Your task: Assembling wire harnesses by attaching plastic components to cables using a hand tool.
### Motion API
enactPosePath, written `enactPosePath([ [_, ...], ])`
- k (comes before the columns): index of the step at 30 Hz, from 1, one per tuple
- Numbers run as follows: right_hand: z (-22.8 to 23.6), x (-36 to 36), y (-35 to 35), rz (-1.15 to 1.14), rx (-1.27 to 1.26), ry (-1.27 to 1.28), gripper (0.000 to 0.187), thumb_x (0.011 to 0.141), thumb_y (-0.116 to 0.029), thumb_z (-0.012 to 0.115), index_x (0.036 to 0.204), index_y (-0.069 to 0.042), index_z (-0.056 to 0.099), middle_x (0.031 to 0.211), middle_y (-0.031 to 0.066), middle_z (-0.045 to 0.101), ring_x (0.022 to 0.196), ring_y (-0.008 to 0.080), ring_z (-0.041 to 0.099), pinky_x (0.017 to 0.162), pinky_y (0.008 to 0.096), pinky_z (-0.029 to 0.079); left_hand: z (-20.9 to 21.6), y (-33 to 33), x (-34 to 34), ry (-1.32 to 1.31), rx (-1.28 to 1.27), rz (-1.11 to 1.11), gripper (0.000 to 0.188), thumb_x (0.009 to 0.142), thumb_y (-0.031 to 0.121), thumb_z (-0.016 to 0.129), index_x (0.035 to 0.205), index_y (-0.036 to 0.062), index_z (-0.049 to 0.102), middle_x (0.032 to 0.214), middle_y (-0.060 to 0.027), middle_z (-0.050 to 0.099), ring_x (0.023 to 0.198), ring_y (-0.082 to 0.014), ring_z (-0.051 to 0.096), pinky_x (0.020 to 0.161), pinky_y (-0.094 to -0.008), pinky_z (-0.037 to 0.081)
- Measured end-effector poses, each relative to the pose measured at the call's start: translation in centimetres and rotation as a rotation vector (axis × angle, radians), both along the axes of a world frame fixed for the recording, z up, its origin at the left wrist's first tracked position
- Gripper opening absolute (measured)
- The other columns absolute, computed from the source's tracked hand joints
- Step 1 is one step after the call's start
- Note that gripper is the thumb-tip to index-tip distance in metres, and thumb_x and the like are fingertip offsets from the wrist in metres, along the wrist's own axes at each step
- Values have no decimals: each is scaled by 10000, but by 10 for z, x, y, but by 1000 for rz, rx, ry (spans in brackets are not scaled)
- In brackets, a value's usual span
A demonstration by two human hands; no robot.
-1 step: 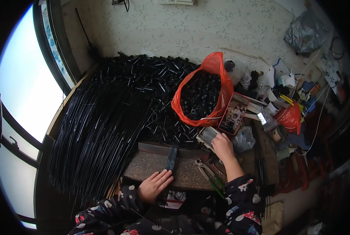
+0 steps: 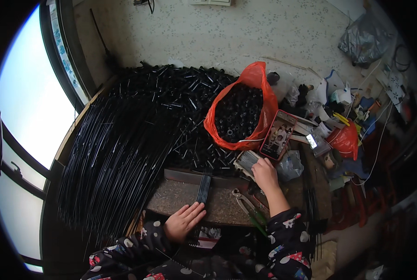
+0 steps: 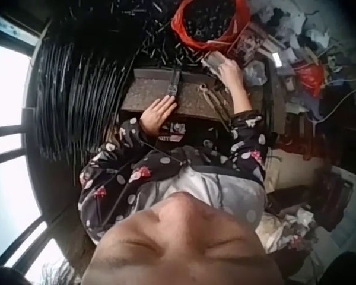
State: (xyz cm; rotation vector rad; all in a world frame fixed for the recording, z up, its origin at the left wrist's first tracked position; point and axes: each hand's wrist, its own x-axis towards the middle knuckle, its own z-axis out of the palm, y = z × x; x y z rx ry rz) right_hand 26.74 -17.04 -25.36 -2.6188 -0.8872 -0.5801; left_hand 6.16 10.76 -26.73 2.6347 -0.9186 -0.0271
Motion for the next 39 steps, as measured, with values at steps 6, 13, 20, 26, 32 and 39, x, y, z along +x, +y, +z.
enactPosePath([
  [6, 10, -6, 20, -17, -14, -9, 47, 753, -87, 596, 770, -49, 618, 787, 80, 532, 783, 278, 541, 664, 372, 468, 2, -2, -8, 72, 71, 26, 875, 704, 415, 601, 1373, 0, 218, 1444, -183, 191, 1342, -297, 195, 1068, -423, 180],
  [13, -10, -38, 75, 211, 86, 256, 164, 785, -54, 529, 911, -60, 635, 815, 94, 562, 746, 293, 589, 645, 376, 480, -4, -2, -6, 53, 39, 11, 901, 648, 369, 614, 1373, 0, 225, 1444, -178, 200, 1339, -293, 209, 1060, -415, 195],
  [20, -11, -37, 73, 155, 37, 325, 195, 774, -33, 504, 915, -56, 636, 818, 101, 554, 750, 301, 589, 647, 392, 478, -4, -3, -7, 54, -17, 23, 886, 671, 406, 597, 1371, 3, 233, 1440, -179, 209, 1335, -295, 221, 1052, -421, 205],
  [26, -13, -35, 82, 184, 94, 300, 153, 779, -35, 535, 884, -49, 645, 789, 100, 564, 712, 301, 590, 626, 380, 482, -7, -1, -4, 10, 23, 7, 911, 678, 494, 588, 1367, 7, 245, 1436, -177, 221, 1329, -292, 233, 1050, -420, 206],
  [32, -12, -29, 93, 185, 35, 307, 125, 772, -44, 525, 855, -49, 618, 797, 105, 558, 738, 313, 587, 639, 397, 479, -3, 0, -3, 47, -12, 4, 874, 673, 400, 594, 1370, 9, 240, 1437, -177, 221, 1329, -291, 236, 1053, -412, 208],
  [39, 4, -18, 44, 370, -121, -37, 108, 724, -71, 528, 806, -59, 597, 773, 47, 531, 806, 229, 528, 689, 352, 445, -1, 0, -6, 59, 21, 7, 878, 641, 312, 609, 1372, 7, 231, 1442, -173, 208, 1342, -285, 208, 1064, -409, 193],
])
